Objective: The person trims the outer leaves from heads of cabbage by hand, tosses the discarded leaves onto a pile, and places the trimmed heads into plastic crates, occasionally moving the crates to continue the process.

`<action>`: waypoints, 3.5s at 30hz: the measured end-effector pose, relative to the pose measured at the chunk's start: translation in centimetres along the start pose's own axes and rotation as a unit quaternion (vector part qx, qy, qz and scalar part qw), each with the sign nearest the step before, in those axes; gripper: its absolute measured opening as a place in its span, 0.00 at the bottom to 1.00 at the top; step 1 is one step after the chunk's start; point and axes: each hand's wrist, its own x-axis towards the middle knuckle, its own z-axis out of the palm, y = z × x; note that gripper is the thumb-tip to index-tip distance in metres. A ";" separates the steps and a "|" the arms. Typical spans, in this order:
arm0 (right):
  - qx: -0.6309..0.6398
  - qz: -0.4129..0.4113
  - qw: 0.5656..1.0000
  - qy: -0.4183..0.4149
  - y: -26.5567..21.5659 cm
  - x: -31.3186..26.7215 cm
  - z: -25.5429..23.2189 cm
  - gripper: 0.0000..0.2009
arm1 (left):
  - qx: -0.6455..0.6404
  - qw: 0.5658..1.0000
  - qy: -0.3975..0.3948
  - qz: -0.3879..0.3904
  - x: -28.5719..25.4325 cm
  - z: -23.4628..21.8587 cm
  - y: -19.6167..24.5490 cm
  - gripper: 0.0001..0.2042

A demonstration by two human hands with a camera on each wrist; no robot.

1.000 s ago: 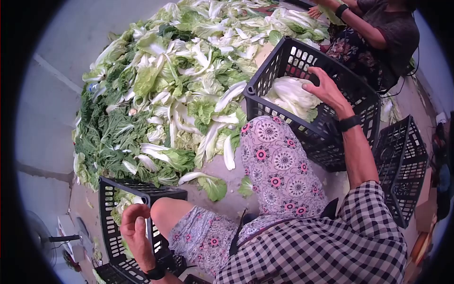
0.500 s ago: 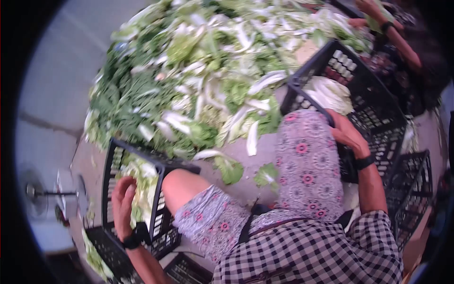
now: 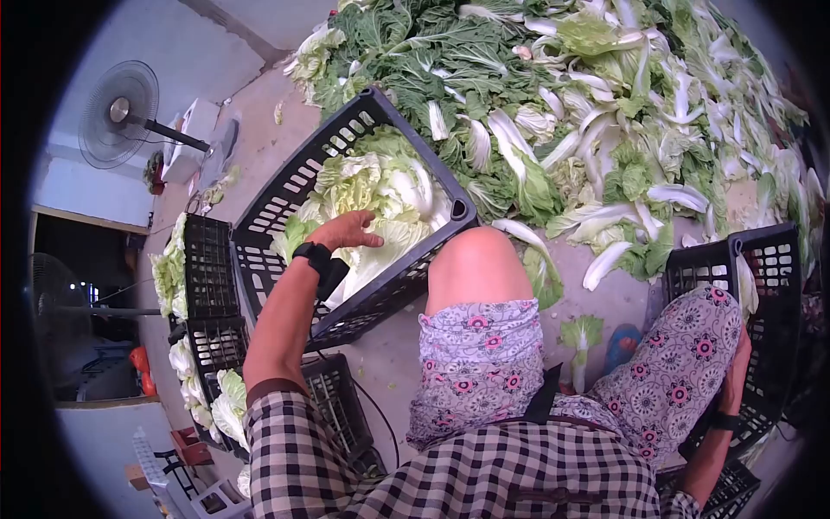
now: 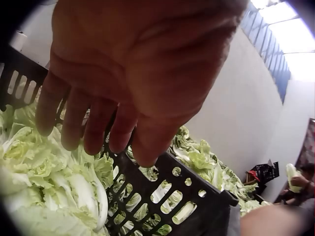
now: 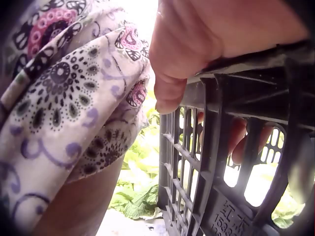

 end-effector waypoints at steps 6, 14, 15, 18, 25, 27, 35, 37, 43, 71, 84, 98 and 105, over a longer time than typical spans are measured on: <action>0.061 0.053 0.997 0.005 -0.1 -0.1 0.2 0.13 | -0.031 0.970 -0.177 -0.167 1.1 5.2 -3.5 0.47; -0.009 0.043 0.999 0.004 -0.4 0.2 0.0 0.13 | 0.021 0.995 -0.016 -0.100 0.0 5.6 -2.7 0.34; -0.015 0.043 0.999 0.008 -0.1 0.2 -0.1 0.13 | -0.009 0.992 0.005 -0.128 -0.9 4.8 -1.6 0.32; -0.027 0.045 0.999 0.014 0.5 0.4 -0.2 0.13 | -0.172 0.983 0.063 -0.029 -0.9 3.9 -5.2 0.29; -0.043 0.031 0.998 0.017 2.1 0.9 -0.7 0.12 | -0.436 0.883 0.169 -0.030 -8.5 -4.3 -2.5 0.20; -0.055 0.033 0.998 0.016 2.5 1.1 -0.8 0.15 | -0.558 0.802 0.211 0.000 -9.4 -5.3 -3.2 0.20; -0.095 -0.076 0.992 0.046 2.9 1.1 -1.4 0.27 | -0.817 0.511 0.130 0.233 -10.8 -5.2 6.9 0.23; -0.058 -0.101 0.991 0.060 -0.6 0.5 -0.9 0.29 | -0.850 0.455 0.078 0.255 -10.7 -4.7 10.9 0.23; -0.036 -0.229 0.971 0.064 -16.3 -2.4 0.8 0.37 | -0.851 0.426 -0.128 0.281 -9.8 -0.8 22.1 0.26; 0.170 -0.276 0.910 -0.259 -20.8 -2.9 7.0 0.60 | -0.490 0.792 0.102 0.349 -13.0 7.3 30.4 0.43; 0.319 -0.317 0.893 -0.030 -19.2 -2.6 3.0 0.44 | -0.380 0.781 0.226 0.441 -12.0 6.4 32.4 0.40; 0.002 -0.177 0.927 0.331 -7.3 -3.5 -11.1 0.43 | -0.168 0.918 0.333 0.131 -5.3 7.7 9.4 0.17; -0.222 -0.102 0.948 0.206 -1.6 2.9 -10.2 0.46 | -0.117 0.930 0.329 0.114 -5.0 7.5 10.1 0.17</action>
